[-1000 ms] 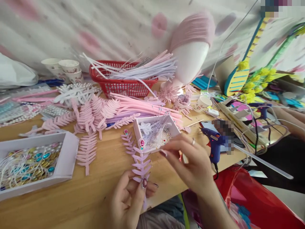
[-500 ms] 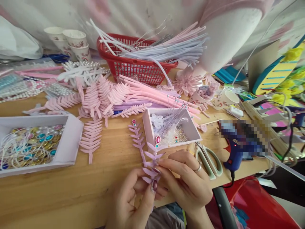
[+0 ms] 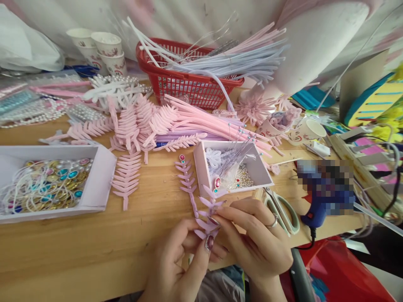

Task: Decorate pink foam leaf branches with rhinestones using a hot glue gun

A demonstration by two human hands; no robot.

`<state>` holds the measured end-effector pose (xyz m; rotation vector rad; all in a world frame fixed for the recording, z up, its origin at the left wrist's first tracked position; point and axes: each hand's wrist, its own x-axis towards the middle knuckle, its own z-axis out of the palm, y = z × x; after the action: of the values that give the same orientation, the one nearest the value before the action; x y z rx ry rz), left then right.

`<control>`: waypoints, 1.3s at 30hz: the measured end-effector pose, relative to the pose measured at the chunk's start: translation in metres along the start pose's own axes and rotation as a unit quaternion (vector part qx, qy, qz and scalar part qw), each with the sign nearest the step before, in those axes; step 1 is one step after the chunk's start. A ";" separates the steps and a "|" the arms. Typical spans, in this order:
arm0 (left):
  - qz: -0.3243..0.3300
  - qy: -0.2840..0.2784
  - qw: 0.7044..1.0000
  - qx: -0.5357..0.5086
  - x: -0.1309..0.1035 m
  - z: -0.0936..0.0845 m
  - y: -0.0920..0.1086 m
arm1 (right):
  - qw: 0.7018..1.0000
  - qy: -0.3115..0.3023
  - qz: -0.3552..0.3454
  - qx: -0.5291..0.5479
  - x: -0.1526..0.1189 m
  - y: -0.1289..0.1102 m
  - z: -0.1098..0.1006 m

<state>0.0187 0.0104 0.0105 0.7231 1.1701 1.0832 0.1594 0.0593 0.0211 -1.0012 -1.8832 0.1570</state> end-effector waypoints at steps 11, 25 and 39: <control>-0.045 -0.009 0.992 -0.120 0.000 0.001 0.004 | 0.999 -0.016 -0.047 0.004 -0.010 0.002 -0.009; -0.052 -0.008 0.990 -0.132 0.001 0.002 0.004 | 0.998 -0.053 -0.032 0.004 -0.013 0.004 -0.005; -0.033 -0.006 0.995 -0.090 -0.002 -0.002 -0.001 | 0.997 -0.070 -0.015 0.019 -0.013 0.002 -0.005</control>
<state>0.0174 0.0078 0.0096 0.5461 1.0635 1.1110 0.1671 0.0502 0.0132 -0.9558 -2.0140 0.2500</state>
